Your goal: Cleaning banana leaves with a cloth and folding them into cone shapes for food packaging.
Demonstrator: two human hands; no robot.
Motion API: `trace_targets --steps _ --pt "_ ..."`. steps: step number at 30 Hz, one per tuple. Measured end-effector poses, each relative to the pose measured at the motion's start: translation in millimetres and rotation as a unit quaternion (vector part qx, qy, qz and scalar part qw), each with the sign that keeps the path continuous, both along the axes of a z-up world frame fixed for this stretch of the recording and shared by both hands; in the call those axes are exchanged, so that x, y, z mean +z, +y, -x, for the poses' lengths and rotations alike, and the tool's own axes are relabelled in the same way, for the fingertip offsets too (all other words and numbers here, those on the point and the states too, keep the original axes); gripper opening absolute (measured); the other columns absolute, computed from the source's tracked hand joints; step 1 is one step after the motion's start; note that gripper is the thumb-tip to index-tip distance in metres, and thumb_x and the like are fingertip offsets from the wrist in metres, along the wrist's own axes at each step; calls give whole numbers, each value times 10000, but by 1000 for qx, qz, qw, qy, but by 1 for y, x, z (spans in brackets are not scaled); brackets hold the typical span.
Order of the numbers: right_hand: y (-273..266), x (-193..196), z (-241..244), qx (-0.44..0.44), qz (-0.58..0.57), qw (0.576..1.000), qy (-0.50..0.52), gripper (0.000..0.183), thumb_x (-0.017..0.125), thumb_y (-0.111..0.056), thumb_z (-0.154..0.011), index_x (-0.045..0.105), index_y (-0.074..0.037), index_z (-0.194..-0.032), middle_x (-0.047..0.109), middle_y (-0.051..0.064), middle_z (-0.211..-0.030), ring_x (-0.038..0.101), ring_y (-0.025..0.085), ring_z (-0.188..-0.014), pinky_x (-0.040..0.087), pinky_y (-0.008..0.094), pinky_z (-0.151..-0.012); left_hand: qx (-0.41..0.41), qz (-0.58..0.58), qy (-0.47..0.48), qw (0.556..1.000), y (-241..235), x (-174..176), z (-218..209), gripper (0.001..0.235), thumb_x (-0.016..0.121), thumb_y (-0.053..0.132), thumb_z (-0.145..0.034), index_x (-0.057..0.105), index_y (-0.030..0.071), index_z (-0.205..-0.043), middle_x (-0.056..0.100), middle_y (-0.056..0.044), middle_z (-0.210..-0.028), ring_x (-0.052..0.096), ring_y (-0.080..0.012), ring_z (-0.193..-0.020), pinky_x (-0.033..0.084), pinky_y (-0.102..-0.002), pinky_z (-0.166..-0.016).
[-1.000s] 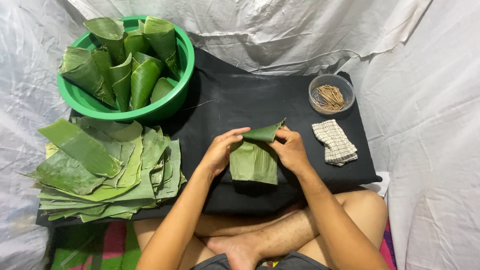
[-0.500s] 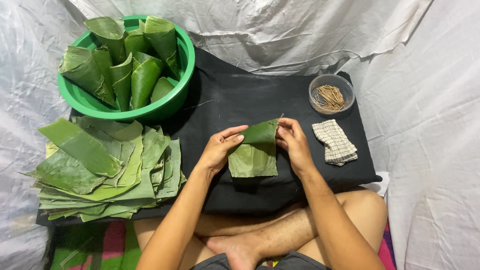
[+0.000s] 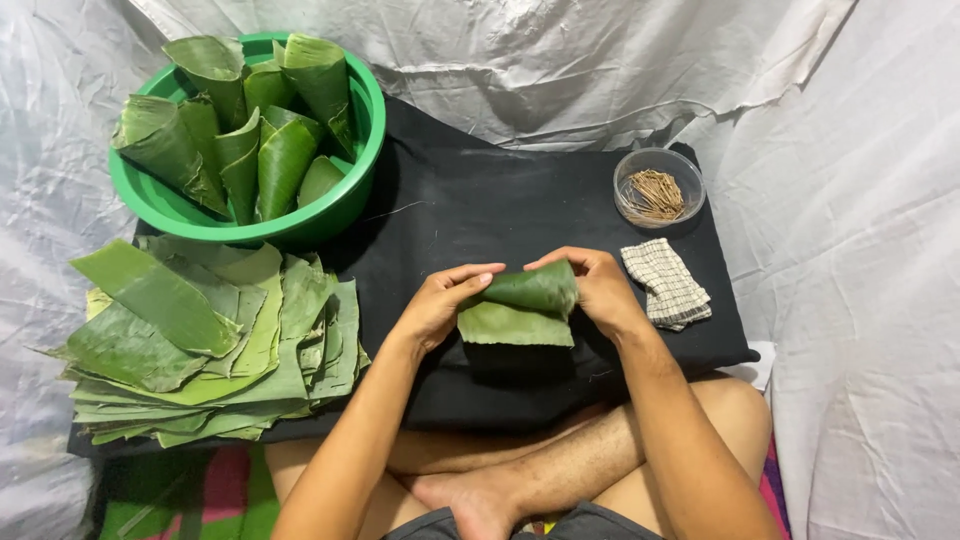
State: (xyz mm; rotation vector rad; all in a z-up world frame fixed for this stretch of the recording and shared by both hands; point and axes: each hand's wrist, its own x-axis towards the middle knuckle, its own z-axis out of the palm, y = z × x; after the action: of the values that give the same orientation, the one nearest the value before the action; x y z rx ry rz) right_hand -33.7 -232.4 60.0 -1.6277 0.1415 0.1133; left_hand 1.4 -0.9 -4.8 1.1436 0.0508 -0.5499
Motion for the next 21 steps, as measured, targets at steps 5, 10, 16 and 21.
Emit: trace_targets --steps 5,10,16,21 --pt "-7 -22 -1 -31 -174 984 12 352 613 -154 -912 706 -59 -1239 772 139 -1013 744 188 -847 644 340 -718 48 31 23 998 -2 10 5 382 778 93 -866 734 28 -1240 759 -208 -1103 757 -295 -970 647 -419 -788" --pt "1 -65 8 -76 -246 966 -8 378 560 -86 -971 618 -18 -1338 735 131 -1106 742 220 -917 662 419 -752 122 93 51 987 -19 25 23 455 737 81 -894 664 6 -1337 723 -234 -1198 740 -290 -1019 634 -427 -842" --pt "24 -86 28 -82 -260 962 7 470 688 22 -884 604 7 -1346 693 114 -1191 669 241 -1054 600 435 -909 230 157 73 958 -48 23 50 504 717 50 -916 588 -58 -1390 671 -203 -1272 680 -290 -1120 593 -399 -959" --pt "35 -71 34 -83 -149 983 -60 575 817 -146 -854 596 -3 -1365 689 120 -1251 632 212 -1142 533 447 -1035 299 163 76 937 -67 18 67 439 738 -3 -883 583 -36 -1292 675 -185 -1160 697 -290 -1056 613 -413 -957"
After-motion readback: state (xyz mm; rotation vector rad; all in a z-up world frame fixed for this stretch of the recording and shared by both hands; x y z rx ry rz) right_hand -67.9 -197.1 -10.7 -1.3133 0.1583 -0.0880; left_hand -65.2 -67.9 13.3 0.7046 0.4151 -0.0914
